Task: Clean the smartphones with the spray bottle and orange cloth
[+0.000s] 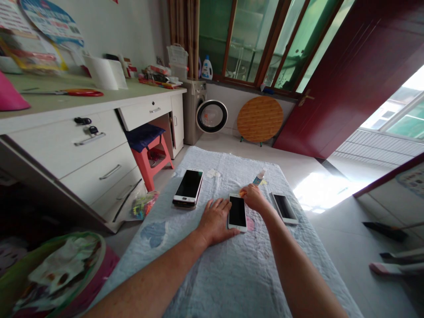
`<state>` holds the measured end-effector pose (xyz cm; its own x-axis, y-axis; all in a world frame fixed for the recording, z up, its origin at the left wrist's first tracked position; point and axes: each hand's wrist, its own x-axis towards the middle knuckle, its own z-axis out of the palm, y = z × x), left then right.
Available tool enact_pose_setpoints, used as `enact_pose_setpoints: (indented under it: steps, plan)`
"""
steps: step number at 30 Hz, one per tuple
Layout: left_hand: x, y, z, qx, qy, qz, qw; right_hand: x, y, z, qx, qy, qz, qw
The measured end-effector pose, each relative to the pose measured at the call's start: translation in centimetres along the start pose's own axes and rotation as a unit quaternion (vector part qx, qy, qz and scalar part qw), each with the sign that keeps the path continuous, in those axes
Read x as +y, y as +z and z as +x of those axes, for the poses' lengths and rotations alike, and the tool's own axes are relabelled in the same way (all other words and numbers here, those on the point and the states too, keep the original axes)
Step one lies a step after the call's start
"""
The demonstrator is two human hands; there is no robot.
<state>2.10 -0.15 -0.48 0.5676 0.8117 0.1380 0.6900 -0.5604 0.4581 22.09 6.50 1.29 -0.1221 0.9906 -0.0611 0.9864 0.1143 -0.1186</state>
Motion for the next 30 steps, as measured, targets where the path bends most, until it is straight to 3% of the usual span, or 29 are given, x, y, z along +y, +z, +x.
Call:
enact_pose_setpoints:
  steps: [13,23,30]
  plan:
    - [-0.1,0.1,0.1,0.008,0.004,0.011,1.0,-4.4,0.4,1.0,0.0,-0.045,0.004,0.999]
    - [-0.1,0.3,0.0,0.013,0.0,0.007,1.0,-0.5,0.9,-0.3,0.034,0.002,0.033,0.999]
    - [-0.2,0.3,0.0,0.018,0.009,0.012,1.0,0.0,0.7,-2.6,0.06,0.045,0.068,0.995]
